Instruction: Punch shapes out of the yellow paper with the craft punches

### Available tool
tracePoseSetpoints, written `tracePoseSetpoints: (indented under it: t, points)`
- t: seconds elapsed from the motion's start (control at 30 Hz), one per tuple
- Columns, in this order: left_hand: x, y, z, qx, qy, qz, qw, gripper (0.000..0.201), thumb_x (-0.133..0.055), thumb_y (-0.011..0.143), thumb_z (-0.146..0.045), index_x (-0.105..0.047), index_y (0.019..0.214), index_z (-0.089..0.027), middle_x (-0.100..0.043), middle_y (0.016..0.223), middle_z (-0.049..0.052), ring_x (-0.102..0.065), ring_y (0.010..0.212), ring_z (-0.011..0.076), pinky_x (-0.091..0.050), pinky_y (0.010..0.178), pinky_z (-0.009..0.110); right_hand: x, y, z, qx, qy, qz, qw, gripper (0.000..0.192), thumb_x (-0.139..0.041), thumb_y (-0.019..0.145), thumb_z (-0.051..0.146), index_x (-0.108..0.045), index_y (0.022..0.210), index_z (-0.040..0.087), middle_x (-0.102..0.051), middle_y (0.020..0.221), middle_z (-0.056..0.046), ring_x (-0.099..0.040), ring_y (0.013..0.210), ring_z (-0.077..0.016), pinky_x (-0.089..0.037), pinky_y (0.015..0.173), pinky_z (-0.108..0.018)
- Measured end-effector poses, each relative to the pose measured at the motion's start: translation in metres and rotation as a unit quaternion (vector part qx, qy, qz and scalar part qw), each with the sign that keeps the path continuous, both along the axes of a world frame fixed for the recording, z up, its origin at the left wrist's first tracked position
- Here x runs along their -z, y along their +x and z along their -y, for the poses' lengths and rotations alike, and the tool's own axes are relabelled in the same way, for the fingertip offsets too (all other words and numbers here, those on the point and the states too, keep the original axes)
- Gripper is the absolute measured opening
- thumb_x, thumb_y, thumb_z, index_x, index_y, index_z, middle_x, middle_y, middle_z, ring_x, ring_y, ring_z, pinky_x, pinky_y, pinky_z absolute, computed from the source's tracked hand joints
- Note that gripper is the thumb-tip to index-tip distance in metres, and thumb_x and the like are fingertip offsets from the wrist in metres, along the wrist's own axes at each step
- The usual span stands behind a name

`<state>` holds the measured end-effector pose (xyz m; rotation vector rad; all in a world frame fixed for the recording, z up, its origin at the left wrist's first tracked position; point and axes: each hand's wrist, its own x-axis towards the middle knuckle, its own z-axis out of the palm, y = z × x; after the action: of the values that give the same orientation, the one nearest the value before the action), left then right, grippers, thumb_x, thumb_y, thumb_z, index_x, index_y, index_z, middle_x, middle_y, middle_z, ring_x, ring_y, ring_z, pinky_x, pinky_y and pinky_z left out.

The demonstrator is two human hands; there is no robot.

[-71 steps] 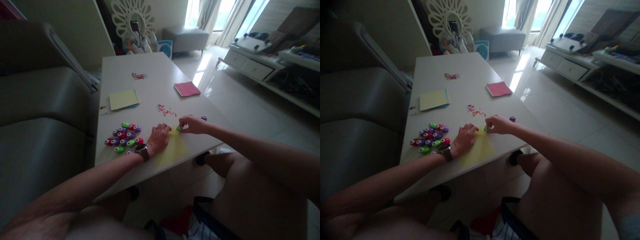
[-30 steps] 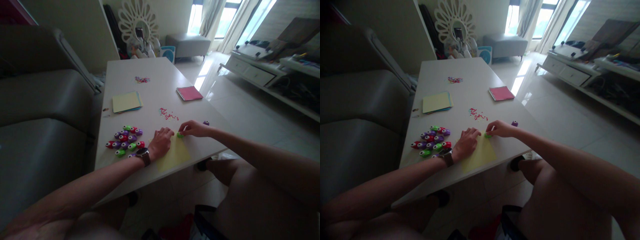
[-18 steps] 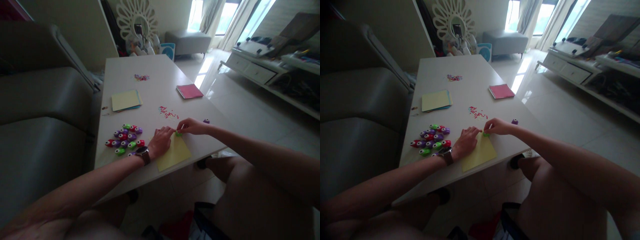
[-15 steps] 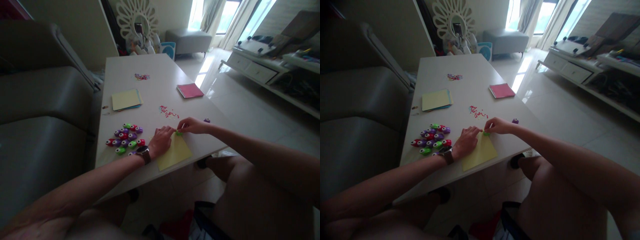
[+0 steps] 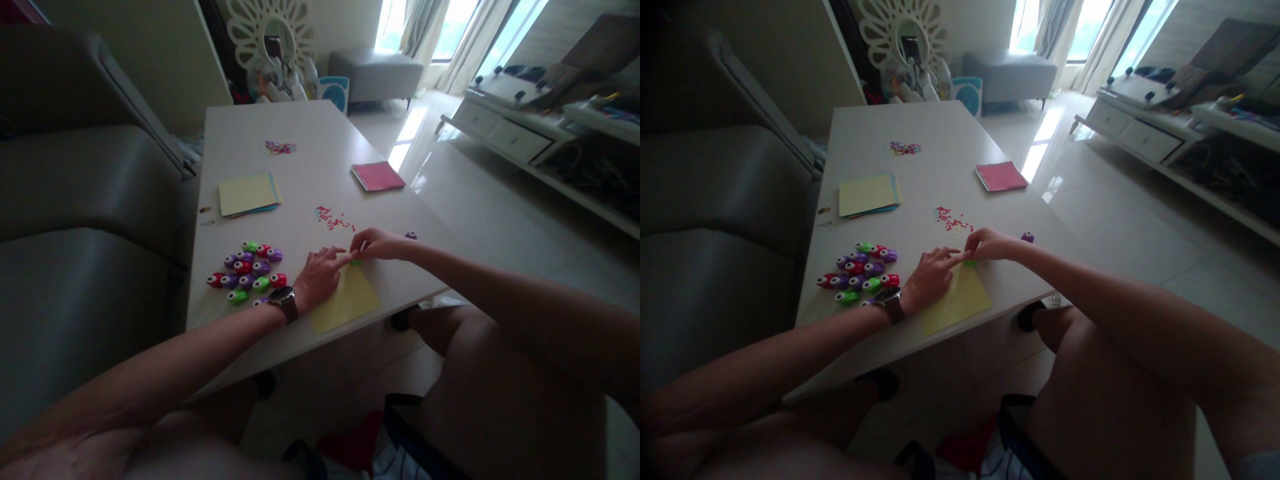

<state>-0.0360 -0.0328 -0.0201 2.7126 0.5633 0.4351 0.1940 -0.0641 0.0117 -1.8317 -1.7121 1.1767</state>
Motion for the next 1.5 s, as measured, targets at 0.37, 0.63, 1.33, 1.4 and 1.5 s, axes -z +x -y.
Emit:
tracePoseSetpoints:
  t: [0.37,0.63,1.33,1.4,1.5]
  points:
    - [0.002,0.002,0.000,0.003,0.027,-0.032,0.999,0.061,-0.048,0.091,-0.006,-0.054,0.147,-0.029,-0.063,0.136,0.011,-0.054,0.123,0.0309,-0.043,0.097,0.049,0.008,-0.005,-0.018,0.079,-0.097,-0.035,0.992,0.016,-0.078,0.060,0.009,-0.069,0.070,0.018,-0.064,0.067,-0.001,-0.056,0.063,-0.0141,-0.043,0.057,-0.025]
    - [-0.001,-0.002,0.002,-0.014,0.029,-0.010,0.999,0.065,-0.048,0.089,-0.005,-0.047,0.150,-0.027,-0.066,0.127,0.008,-0.058,0.116,0.0279,-0.046,0.098,0.044,-0.002,-0.001,0.001,0.100,-0.059,-0.099,0.988,0.019,-0.082,0.071,0.023,-0.069,0.084,0.016,-0.067,0.077,-0.001,-0.057,0.066,-0.0105,-0.045,0.060,-0.021]
    - [0.003,-0.003,-0.002,0.006,-0.002,0.038,0.999,0.034,-0.054,0.087,-0.010,-0.073,0.110,-0.027,-0.071,0.121,0.007,-0.059,0.115,0.0294,-0.050,0.096,0.051,-0.005,0.048,0.020,0.048,0.085,0.190,0.977,0.016,-0.075,0.071,0.015,-0.072,0.086,0.016,-0.071,0.082,-0.004,-0.061,0.073,-0.0165,-0.044,0.067,-0.026]
    - [0.003,-0.003,-0.002,0.008,-0.005,0.041,0.999,0.034,-0.054,0.087,-0.010,-0.073,0.110,-0.027,-0.071,0.121,0.007,-0.059,0.115,0.0295,-0.050,0.096,0.052,-0.007,0.051,0.021,0.040,0.082,0.194,0.977,0.019,-0.077,0.068,0.013,-0.072,0.086,0.016,-0.071,0.084,-0.005,-0.062,0.076,-0.0178,-0.045,0.069,-0.027]
    - [0.002,-0.003,-0.002,0.004,-0.006,0.040,0.999,0.035,-0.054,0.088,-0.010,-0.073,0.110,-0.029,-0.071,0.120,0.007,-0.059,0.115,0.0294,-0.050,0.097,0.053,-0.009,0.049,0.022,0.024,0.113,0.183,0.976,0.025,-0.075,0.069,0.010,-0.071,0.093,0.017,-0.073,0.098,-0.005,-0.064,0.090,-0.0194,-0.048,0.081,-0.029]
